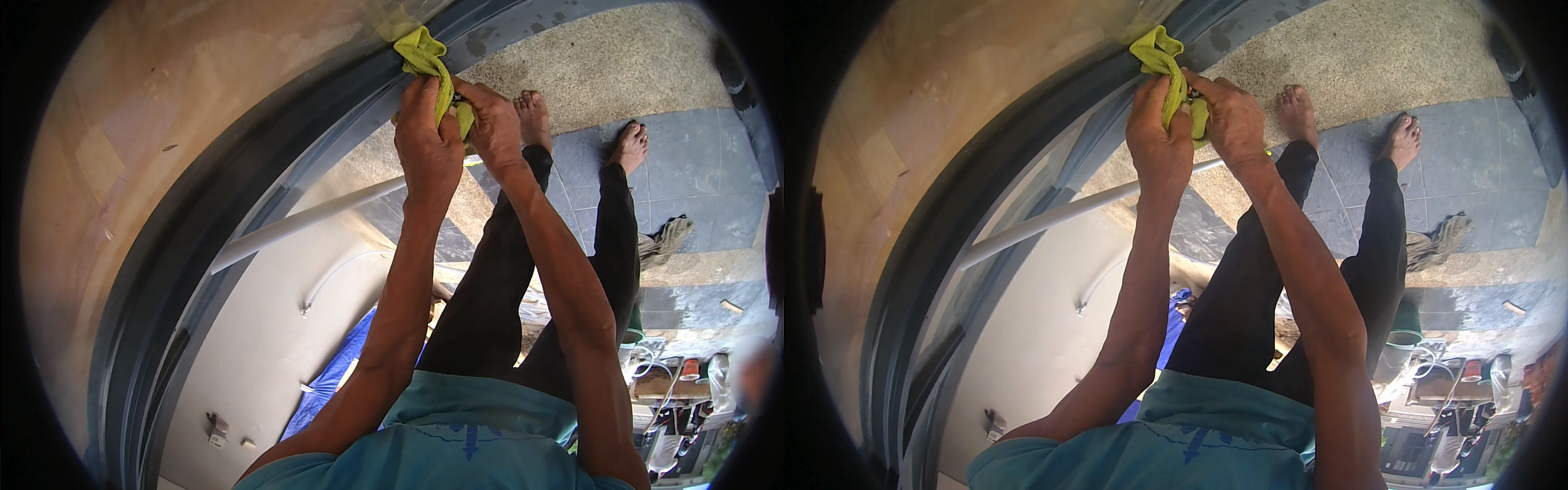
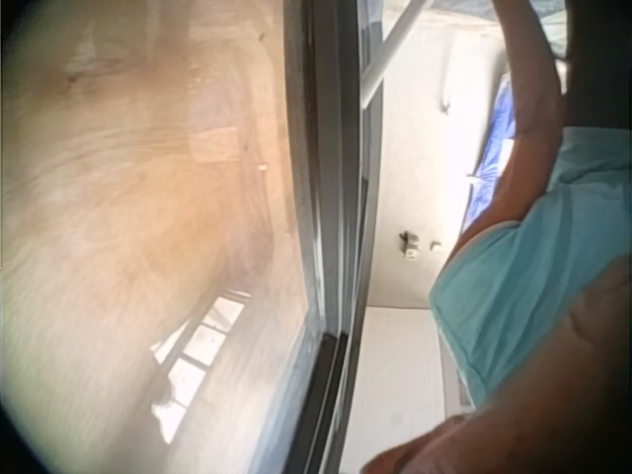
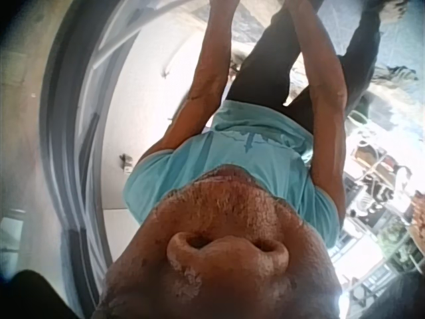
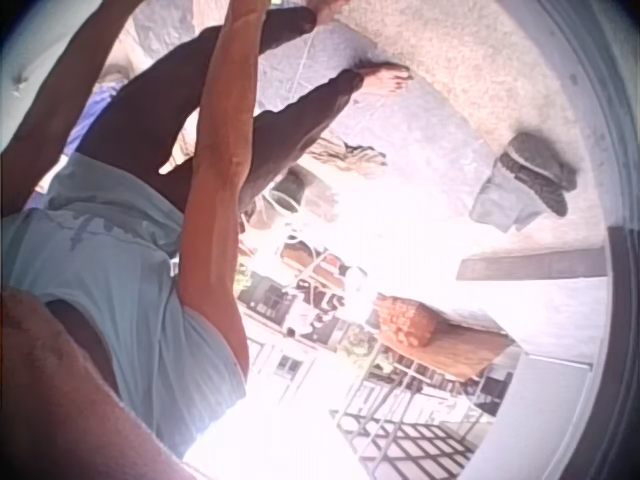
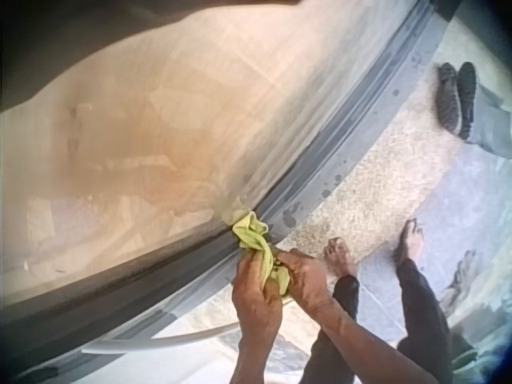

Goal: The person cleans a door frame using a yellow cloth and a scraper. They wipe the frame and scrape along the edges to remove residue, alternating between wiping and scraping motions.

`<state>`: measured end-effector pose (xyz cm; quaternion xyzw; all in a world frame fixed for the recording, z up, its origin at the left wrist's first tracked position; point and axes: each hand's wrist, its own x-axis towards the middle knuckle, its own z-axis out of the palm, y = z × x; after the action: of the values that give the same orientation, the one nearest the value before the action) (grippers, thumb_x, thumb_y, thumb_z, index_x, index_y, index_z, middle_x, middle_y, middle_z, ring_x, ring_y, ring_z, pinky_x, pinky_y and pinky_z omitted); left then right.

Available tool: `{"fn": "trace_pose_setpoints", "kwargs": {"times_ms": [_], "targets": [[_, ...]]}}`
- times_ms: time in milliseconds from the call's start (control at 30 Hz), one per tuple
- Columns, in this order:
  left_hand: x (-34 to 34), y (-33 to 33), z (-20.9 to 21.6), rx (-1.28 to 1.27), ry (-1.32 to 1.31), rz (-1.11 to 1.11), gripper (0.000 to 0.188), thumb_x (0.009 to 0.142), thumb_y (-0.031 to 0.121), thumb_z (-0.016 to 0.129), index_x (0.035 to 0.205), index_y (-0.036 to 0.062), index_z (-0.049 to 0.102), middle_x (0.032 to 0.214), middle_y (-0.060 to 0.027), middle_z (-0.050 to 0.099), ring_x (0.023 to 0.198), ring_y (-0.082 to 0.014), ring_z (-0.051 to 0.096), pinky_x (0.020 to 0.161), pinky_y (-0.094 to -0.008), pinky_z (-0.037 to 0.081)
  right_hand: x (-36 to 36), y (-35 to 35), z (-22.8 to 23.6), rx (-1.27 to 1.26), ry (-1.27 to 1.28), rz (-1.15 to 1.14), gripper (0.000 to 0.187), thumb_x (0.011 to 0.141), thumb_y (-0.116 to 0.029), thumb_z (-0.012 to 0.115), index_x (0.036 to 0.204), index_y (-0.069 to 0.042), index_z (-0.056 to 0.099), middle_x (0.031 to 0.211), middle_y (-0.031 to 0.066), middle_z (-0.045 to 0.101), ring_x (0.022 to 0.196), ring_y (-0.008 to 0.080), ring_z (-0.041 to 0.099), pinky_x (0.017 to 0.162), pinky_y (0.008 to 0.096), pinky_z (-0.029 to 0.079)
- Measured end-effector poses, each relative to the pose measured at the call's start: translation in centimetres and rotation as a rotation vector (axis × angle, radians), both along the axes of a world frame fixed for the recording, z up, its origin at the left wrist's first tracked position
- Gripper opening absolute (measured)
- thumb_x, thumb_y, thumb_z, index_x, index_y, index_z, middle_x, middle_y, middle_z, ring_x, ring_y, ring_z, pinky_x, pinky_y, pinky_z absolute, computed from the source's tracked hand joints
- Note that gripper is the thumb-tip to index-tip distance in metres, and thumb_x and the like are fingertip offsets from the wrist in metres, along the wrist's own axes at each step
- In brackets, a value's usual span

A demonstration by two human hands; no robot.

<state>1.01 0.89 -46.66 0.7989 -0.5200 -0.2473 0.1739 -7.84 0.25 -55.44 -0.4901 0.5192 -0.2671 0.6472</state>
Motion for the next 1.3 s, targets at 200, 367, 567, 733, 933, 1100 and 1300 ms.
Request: {"fn": "trace_pose_setpoints", "kwargs": {"times_ms": [200, 367, 567, 733, 933, 1100, 1300], "targets": [[-0.5, -0.1, 0.0, -0.008, 0.048, 0.032, 0.044, 0.088, -0.003, 0.057, 0.132, -0.0070, 0.059, 0.128, -0.0217, 0.061, 0.116, -0.0340, 0.063, 0.102, -0.0424, 0.049, -0.2, -0.2, -2.3, 0.259, -0.535, -0.089, 0.030, 0.100, 0.000, 0.054, 0.124, -0.001, 0.071, 0.102, 0.0077, 0.075, 0.090, 0.0102, 0.067, 0.083, 0.0265, 0.054], [-1.5, -0.9, -0.8, -0.045, 0.030, -0.007, 0.047, 0.086, -0.004, 0.058, 0.133, -0.0060, 0.057, 0.133, -0.0243, 0.059, 0.120, -0.0419, 0.060, 0.104, -0.0484, 0.046, -0.9, -0.5, -3.4, 0.333, -0.590, -0.105, 0.026, 0.103, -0.003, 0.052, 0.120, 0.008, 0.068, 0.100, 0.0048, 0.074, 0.091, 0.0081, 0.063, 0.084, 0.0254, 0.053], [-1.1, -0.7, -0.7, -0.001, -0.026, 0.024, 0.043, 0.087, -0.005, 0.057, 0.130, -0.0063, 0.059, 0.128, -0.0218, 0.062, 0.118, -0.0342, 0.064, 0.103, -0.0413, 0.049, 0.0, 0.0, -1.1, 0.085, -0.107, -0.050, 0.031, 0.095, -0.013, 0.064, 0.125, -0.012, 0.072, 0.101, 0.0147, 0.075, 0.089, 0.0283, 0.073, 0.079, 0.0354, 0.057], [-0.6, -0.1, -0.1, 0.010, 0.011, 0.055, 0.043, 0.088, -0.007, 0.054, 0.131, -0.0061, 0.058, 0.125, -0.0207, 0.064, 0.114, -0.0320, 0.066, 0.102, -0.0402, 0.050, 0.2, -0.2, 1.7, -0.028, 0.151, -0.026, 0.039, 0.092, -0.016, 0.067, 0.130, -0.019, 0.070, 0.093, 0.0153, 0.071, 0.084, 0.0360, 0.070, 0.073, 0.0434, 0.055], [-1.3, 0.3, 0.2, 0.008, 0.089, -0.004, 0.043, 0.089, -0.006, 0.054, 0.131, -0.0036, 0.059, 0.124, -0.0183, 0.064, 0.112, -0.0297, 0.066, 0.100, -0.0396, 0.051, -0.6, 1.2, 0.6, -0.020, -0.107, -0.208, 0.037, 0.096, -0.005, 0.060, 0.132, -0.010, 0.069, 0.096, 0.0150, 0.074, 0.084, 0.0240, 0.072, 0.077, 0.0337, 0.056], [-2.2, 0.0, 0.0, -0.018, 0.078, -0.017, 0.045, 0.087, -0.006, 0.054, 0.132, -0.0048, 0.058, 0.132, -0.0216, 0.061, 0.120, -0.0365, 0.063, 0.104, -0.0448, 0.048, -1.8, 0.7, -0.9, 0.207, -0.414, -0.161, 0.031, 0.101, -0.001, 0.054, 0.128, -0.002, 0.069, 0.096, 0.0076, 0.075, 0.086, 0.0101, 0.066, 0.082, 0.0256, 0.054], [-1.4, -0.2, -0.3, -0.005, 0.023, -0.013, 0.047, 0.086, -0.003, 0.054, 0.132, -0.0056, 0.059, 0.129, -0.0222, 0.062, 0.118, -0.0358, 0.063, 0.103, -0.0440, 0.048, -0.8, 0.2, -1.8, 0.281, -0.512, -0.168, 0.029, 0.099, 0.002, 0.055, 0.124, 0.001, 0.070, 0.096, 0.0086, 0.074, 0.086, 0.0097, 0.065, 0.081, 0.0258, 0.054]]}}
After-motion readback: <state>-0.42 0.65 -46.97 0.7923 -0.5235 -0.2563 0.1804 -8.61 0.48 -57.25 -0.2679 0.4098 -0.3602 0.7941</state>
